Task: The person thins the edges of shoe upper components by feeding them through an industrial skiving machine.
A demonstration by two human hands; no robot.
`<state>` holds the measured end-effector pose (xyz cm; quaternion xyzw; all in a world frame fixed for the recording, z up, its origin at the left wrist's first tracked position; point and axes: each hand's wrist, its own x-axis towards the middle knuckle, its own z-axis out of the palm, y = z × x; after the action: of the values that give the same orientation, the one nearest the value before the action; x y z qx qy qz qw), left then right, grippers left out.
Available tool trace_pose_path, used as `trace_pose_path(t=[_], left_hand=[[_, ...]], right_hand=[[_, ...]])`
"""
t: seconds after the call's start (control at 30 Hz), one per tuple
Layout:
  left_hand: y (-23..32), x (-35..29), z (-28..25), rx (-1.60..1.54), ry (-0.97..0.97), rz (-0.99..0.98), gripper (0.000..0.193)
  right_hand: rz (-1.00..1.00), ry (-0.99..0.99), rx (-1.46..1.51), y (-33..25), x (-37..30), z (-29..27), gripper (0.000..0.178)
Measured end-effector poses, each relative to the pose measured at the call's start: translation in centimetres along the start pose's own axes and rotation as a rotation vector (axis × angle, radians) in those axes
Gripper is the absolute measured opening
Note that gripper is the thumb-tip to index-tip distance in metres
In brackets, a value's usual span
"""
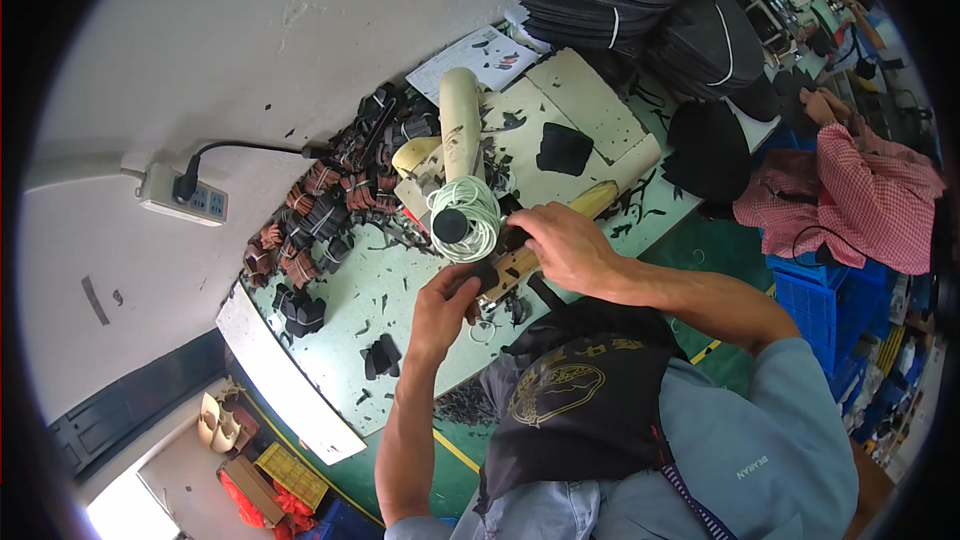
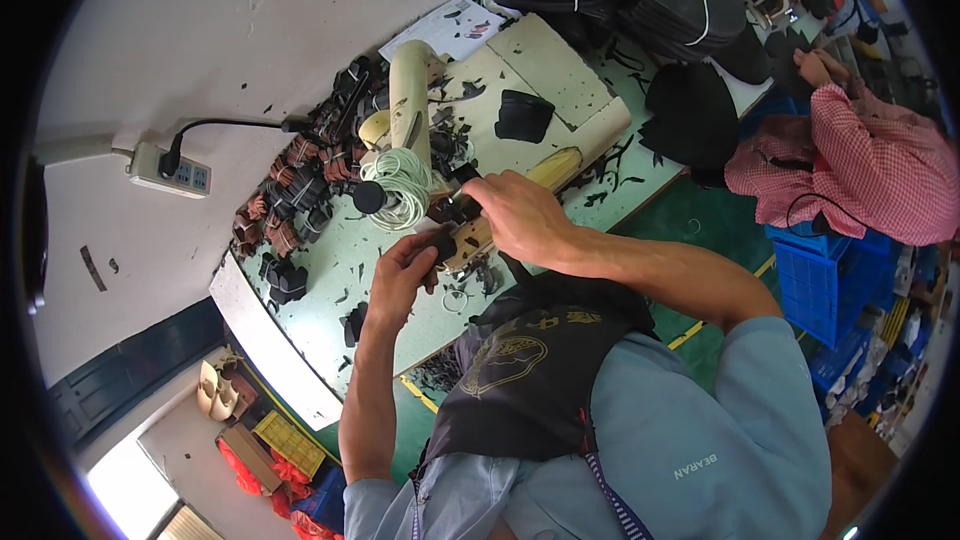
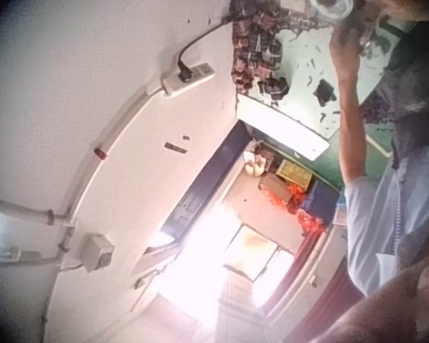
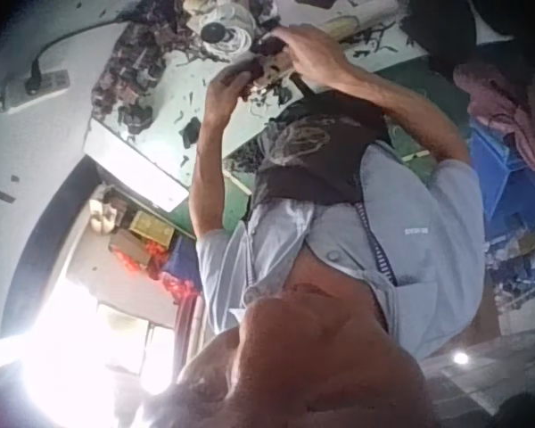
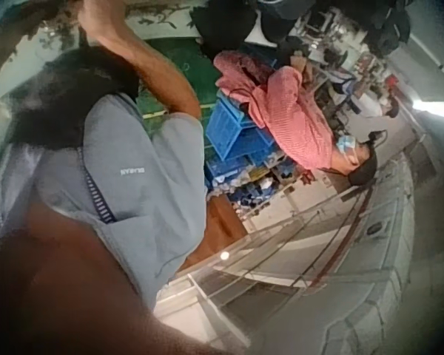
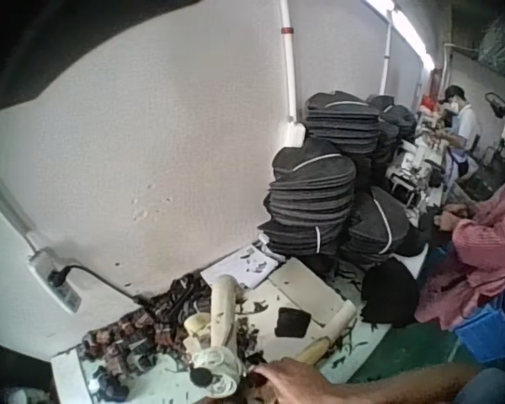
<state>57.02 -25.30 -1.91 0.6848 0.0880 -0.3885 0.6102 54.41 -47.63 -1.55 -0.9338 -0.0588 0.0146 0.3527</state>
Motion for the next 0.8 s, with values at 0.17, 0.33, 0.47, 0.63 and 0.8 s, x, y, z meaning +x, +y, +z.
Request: trace_pose_path(t=[0.17, 0.33, 0.47, 0.63, 0.8], left_hand=[[0.1, 0.2, 0.2, 0.275, 0.120, -0.025, 0.027], [0.7, 1.0, 1.4, 0.471, 0.230, 0.046, 0.033], [-0.3, 1.7, 2.2, 0.586, 0.290, 0.131, 0.032], [0.0, 0.2, 0.6, 0.145, 0.101, 0.021, 0.025], [-0.1, 0.4, 0.7, 0.471, 0.255, 0.057, 0.030]], right_hand=[[0.110, -0.174, 0.157, 0.5, 0.1, 0.2, 0.016], [0.043, -0.143, 0.177, 0.2, 0.3, -0.1, 0.013], [0.053, -0.114, 0.022, -1.0, 0.7, 0.3, 0.015], [0.016, 0.011, 0.066, -0.1, -0.1, 0.3, 0.015], [0.064, -0.135, 0.177, 0.4, 0.1, 0.3, 0.015]])
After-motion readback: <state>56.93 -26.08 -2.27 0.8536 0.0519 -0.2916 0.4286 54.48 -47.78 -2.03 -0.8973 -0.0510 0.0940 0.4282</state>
